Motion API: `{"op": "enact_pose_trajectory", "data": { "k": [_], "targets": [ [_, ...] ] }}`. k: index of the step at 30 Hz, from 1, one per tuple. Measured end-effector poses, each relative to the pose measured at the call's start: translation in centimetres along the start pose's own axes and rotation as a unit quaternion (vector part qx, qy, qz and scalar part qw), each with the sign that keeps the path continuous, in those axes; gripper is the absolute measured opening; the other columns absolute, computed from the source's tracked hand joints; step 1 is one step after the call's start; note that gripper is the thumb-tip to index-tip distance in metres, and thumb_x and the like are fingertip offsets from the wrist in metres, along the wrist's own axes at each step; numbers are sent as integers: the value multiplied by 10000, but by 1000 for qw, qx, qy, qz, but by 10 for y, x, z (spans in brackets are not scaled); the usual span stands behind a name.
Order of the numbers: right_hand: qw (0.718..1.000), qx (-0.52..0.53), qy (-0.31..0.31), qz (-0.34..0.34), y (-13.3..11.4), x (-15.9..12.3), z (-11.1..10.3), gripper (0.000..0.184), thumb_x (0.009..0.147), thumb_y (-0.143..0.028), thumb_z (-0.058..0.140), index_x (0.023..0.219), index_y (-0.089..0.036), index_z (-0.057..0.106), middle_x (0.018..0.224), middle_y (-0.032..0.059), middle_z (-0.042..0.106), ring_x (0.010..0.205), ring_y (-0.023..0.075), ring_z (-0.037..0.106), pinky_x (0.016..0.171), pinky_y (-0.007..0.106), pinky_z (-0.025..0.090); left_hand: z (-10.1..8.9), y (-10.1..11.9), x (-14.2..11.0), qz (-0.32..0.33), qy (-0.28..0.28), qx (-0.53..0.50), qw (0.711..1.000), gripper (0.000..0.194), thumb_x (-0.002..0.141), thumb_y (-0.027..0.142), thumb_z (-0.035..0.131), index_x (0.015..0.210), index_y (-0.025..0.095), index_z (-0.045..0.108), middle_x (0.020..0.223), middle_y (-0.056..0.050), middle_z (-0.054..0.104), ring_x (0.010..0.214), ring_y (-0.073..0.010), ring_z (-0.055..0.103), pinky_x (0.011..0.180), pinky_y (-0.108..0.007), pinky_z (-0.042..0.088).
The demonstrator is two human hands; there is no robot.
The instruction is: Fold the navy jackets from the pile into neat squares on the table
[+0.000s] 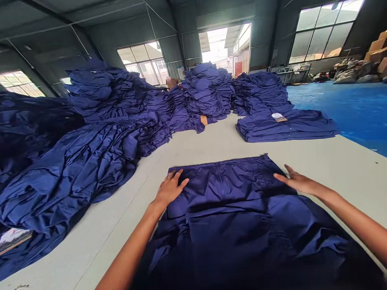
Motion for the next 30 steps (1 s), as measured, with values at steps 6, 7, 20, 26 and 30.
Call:
{"op": "enact_pose_trajectory", "data": {
  "k": [6,7,20,26,30],
  "targets": [
    [997,-75,-13,21,-47,16,68,916,878,-742,309,1561,-133,278,1614,231,168,1489,406,65,1145,662,59,75,-34,20,-15,22,16,1000,518,1001,455,363,1482,275,429,1597,-79,307,1485,-276,242,1185,-505,251],
    [997,-72,4,-17,-48,16,73,821,920,-671,293,1539,-134,337,1604,214,229,1493,382,91,1168,618,72,80,-36,17,-1,37,5,999,478,1013,381,337,1460,269,463,1589,-61,328,1481,-248,260,1192,-473,260],
    [972,42,140,-183,-79,23,30,565,990,-367,223,1444,-177,502,1498,68,481,1387,232,433,1177,369,333,35,-26,9,92,135,-62,985,723,825,5,299,1523,189,343,1601,-3,302,1455,-137,312,1224,-321,260],
    [951,4,231,-204,-150,85,-50,535,1010,-295,290,1511,-145,398,1550,123,401,1479,269,247,1175,458,280,-60,-10,77,41,212,14,976,687,869,-1,285,1519,208,359,1620,-1,264,1517,-188,116,1208,-410,281],
    [987,-32,128,-95,-169,101,-59,623,951,-277,496,1548,-211,328,1557,217,346,1354,384,443,1073,583,344,-72,-2,94,-26,161,10,987,502,942,114,362,1422,136,509,1498,-137,472,1480,-275,261,1184,-461,293]
  ]
}}
Point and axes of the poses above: each hand's wrist, its own x-axis towards the middle knuckle, its own z-axis out of the palm, y = z × x, the point moved 1 cm from there along x, towards the middle knuckle
